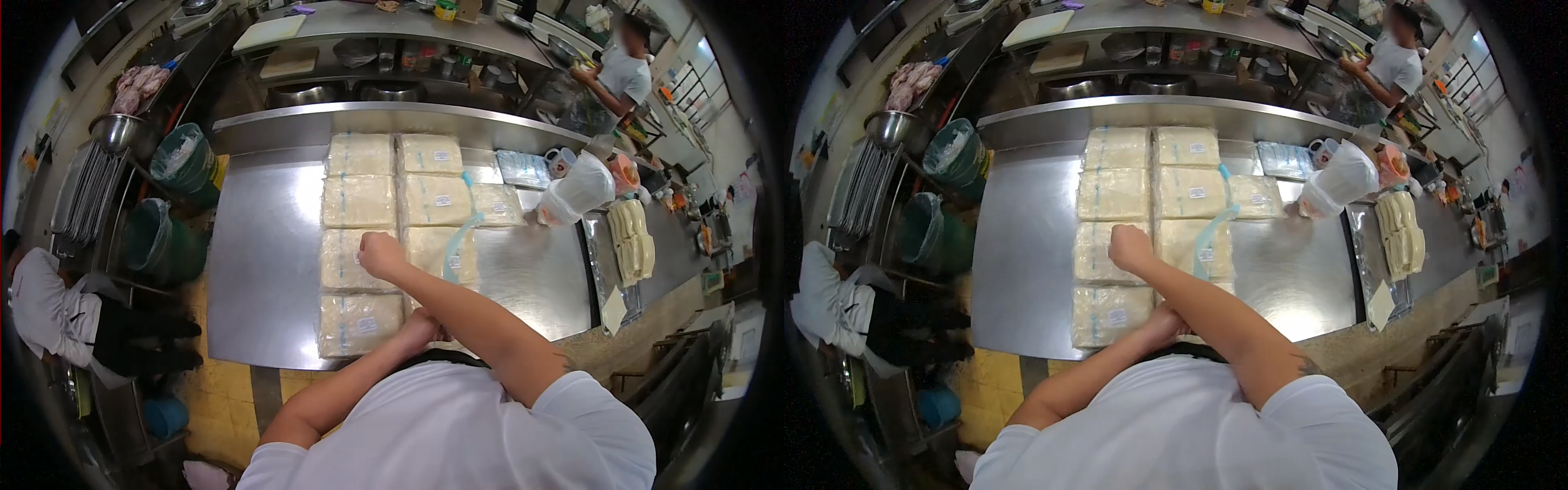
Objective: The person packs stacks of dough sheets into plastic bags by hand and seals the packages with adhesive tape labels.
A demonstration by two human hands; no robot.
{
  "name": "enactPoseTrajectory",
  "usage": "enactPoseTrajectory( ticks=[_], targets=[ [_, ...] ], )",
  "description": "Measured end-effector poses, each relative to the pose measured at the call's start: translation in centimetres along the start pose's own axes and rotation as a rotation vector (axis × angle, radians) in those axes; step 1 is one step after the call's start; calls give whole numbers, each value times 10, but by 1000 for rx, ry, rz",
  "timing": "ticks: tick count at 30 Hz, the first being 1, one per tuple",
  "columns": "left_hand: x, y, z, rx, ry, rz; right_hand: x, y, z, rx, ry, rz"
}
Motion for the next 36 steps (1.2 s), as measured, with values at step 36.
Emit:
enactPoseTrajectory(
  ticks=[36],
  targets=[
    [19,-86,79,216,-119,274,-208,176,143,1149,-100,118]
  ],
)
Point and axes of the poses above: each hand's wrist, its own x-axis towards the middle knuckle, its own y-axis out of the back of the hand, z = x × y, the point moved 5 cm from there along x, towards the middle knuckle, and after that the axes turned 6 degrees about x, right-handed, at the moved point
